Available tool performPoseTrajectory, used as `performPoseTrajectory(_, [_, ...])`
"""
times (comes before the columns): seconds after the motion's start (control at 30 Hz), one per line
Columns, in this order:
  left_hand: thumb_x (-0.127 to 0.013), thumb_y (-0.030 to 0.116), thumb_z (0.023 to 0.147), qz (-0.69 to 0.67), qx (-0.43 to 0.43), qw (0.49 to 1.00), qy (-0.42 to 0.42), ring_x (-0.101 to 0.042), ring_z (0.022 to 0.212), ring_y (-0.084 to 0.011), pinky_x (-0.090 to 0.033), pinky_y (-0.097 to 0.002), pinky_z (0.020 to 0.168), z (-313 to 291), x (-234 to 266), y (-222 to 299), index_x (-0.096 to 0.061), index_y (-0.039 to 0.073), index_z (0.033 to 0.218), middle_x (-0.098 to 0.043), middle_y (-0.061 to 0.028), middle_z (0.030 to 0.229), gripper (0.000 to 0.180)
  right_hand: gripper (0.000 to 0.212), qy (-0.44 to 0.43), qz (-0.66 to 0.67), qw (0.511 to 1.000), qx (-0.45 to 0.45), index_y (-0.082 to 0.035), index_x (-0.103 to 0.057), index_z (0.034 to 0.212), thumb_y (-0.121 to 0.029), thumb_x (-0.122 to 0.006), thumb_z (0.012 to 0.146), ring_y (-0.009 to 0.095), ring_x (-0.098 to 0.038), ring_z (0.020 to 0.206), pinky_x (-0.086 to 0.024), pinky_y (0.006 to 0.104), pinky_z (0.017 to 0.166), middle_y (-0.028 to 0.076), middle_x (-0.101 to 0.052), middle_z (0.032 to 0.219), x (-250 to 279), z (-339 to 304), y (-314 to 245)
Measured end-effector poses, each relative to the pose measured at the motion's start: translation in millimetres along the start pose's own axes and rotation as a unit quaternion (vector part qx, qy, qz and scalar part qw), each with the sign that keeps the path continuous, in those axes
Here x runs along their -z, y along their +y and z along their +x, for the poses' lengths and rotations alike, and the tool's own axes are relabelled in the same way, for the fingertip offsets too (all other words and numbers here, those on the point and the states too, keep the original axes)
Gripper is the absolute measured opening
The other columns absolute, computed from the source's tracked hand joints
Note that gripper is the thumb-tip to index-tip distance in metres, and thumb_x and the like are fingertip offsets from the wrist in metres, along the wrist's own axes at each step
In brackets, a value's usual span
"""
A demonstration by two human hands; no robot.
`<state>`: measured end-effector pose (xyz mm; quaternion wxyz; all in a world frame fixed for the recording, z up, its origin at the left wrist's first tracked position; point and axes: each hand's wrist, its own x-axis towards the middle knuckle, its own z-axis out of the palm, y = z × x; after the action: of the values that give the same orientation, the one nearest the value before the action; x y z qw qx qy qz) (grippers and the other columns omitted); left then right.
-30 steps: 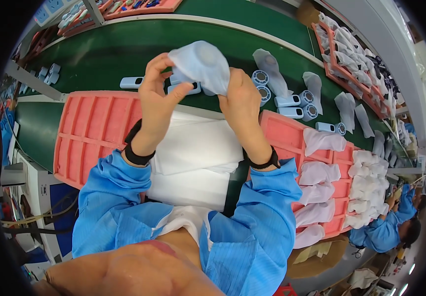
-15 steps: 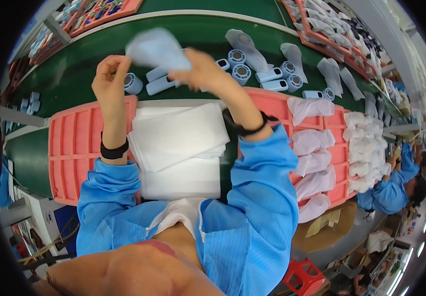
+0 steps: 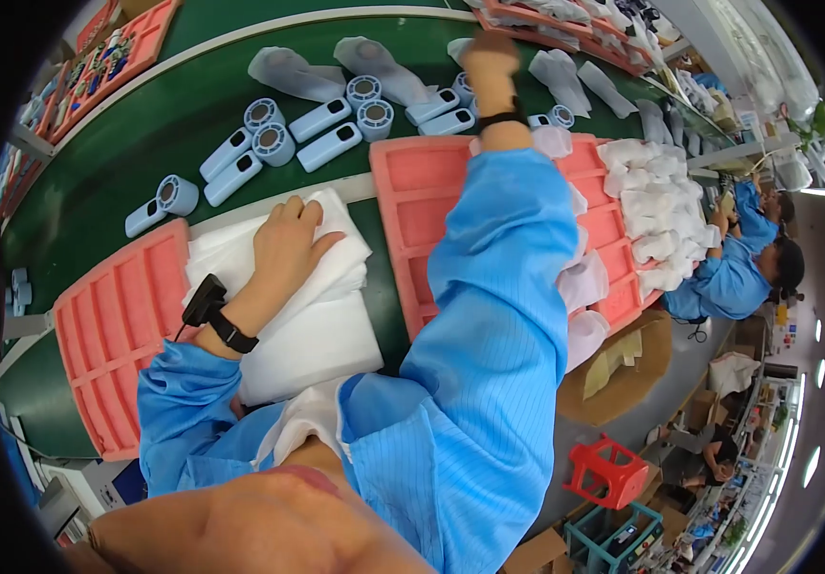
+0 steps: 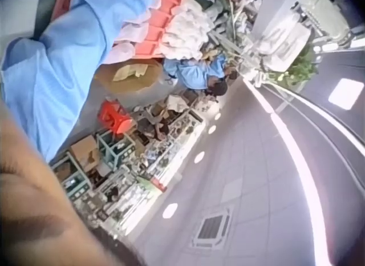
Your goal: The person wraps handheld fans in protective bags by hand, occasionally setting a fan aside to pick up a different one. They also pick up a purple fan, press its buttons, and place it back on the conveyor belt before returning to wrapping the blue fans.
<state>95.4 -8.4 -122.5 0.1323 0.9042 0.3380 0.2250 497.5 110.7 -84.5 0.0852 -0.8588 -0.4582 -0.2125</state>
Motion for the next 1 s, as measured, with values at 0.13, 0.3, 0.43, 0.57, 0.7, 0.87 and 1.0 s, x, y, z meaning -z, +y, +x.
performPoseTrajectory(0.13, [-0.071, 0.025, 0.074, 0.007, -0.015, 1.000, 0.008, -0.055, 0.077, -0.0246, -0.045, -0.0362, 0.060, 2.6, -9.0, -1.9, -0.056, 0.010, 0.080, -0.052, -0.0058, 0.081, 0.022, 0.025, -0.179, -0.234, 0.952, -0.078, -0.010, -0.070, 0.098, -0.021, -0.052, 0.084, 0.032, -0.063, 0.099, -0.049, 0.0477, 0.083, 0.014, -0.066, 0.107, -60.5, -32.2, 168.3])
performPoseTrajectory(0.3, [-0.071, 0.020, 0.073, -0.013, -0.025, 0.999, 0.044, -0.055, 0.077, -0.0251, -0.046, -0.0368, 0.060, -4.2, -10.7, -13.8, -0.058, 0.009, 0.080, -0.052, -0.0065, 0.080, 0.019, 0.033, -0.226, -0.221, 0.945, -0.083, -0.006, -0.068, 0.104, -0.028, -0.060, 0.081, 0.031, -0.059, 0.109, -0.048, 0.0451, 0.089, 0.016, -0.064, 0.111, -64.0, -43.7, 204.3])
performPoseTrajectory(0.43, [-0.069, 0.016, 0.075, -0.107, 0.009, 0.994, 0.015, -0.056, 0.074, -0.0252, -0.045, -0.0368, 0.060, -12.3, 6.0, -26.9, -0.059, 0.008, 0.079, -0.055, -0.0068, 0.078, 0.014, 0.036, -0.215, -0.201, 0.954, -0.059, -0.006, -0.068, 0.104, -0.030, -0.062, 0.078, 0.030, -0.060, 0.108, -0.048, 0.0439, 0.088, 0.017, -0.064, 0.110, -42.2, -42.9, 152.0])
performPoseTrajectory(0.57, [-0.069, 0.015, 0.077, -0.269, 0.092, 0.957, -0.067, -0.057, 0.070, -0.0239, -0.045, -0.0354, 0.060, -21.9, 32.6, -39.2, -0.061, 0.007, 0.078, -0.058, -0.0079, 0.077, 0.012, 0.039, -0.187, -0.190, 0.962, -0.053, -0.005, -0.068, 0.104, -0.032, -0.064, 0.076, 0.030, -0.061, 0.106, -0.049, 0.0427, 0.087, 0.017, -0.065, 0.110, -0.2, -25.8, 129.2])
performPoseTrajectory(0.7, [-0.069, 0.016, 0.078, -0.317, 0.088, 0.941, -0.078, -0.057, 0.064, -0.0222, -0.044, -0.0325, 0.058, -25.3, 55.8, -51.3, -0.062, 0.005, 0.079, -0.060, -0.0079, 0.076, 0.013, 0.042, -0.179, -0.182, 0.966, -0.051, -0.005, -0.068, 0.103, -0.034, -0.066, 0.073, 0.030, -0.062, 0.105, -0.049, 0.0415, 0.086, 0.017, -0.065, 0.109, 29.4, -21.1, 113.4])
performPoseTrajectory(0.87, [-0.069, 0.016, 0.077, -0.357, 0.070, 0.930, -0.058, -0.052, 0.059, -0.0177, -0.041, -0.0298, 0.055, -28.7, 70.3, -74.1, -0.063, 0.005, 0.079, -0.059, -0.0061, 0.071, 0.013, 0.046, -0.205, -0.169, 0.961, -0.070, -0.004, -0.068, 0.103, -0.036, -0.069, 0.070, 0.030, -0.063, 0.103, -0.050, 0.0400, 0.085, 0.017, -0.065, 0.109, 43.2, -48.6, 100.5])
performPoseTrajectory(1.0, [-0.070, 0.016, 0.078, -0.414, 0.069, 0.905, -0.070, -0.044, 0.053, -0.0116, -0.037, -0.0257, 0.051, -26.1, 89.2, -79.5, -0.063, 0.004, 0.081, -0.057, -0.0023, 0.068, 0.013, 0.054, -0.232, -0.074, 0.969, -0.047, -0.007, -0.071, 0.096, -0.046, -0.074, 0.059, 0.031, -0.066, 0.093, -0.050, 0.0397, 0.080, 0.016, -0.068, 0.097, 90.8, -7.9, 119.8])
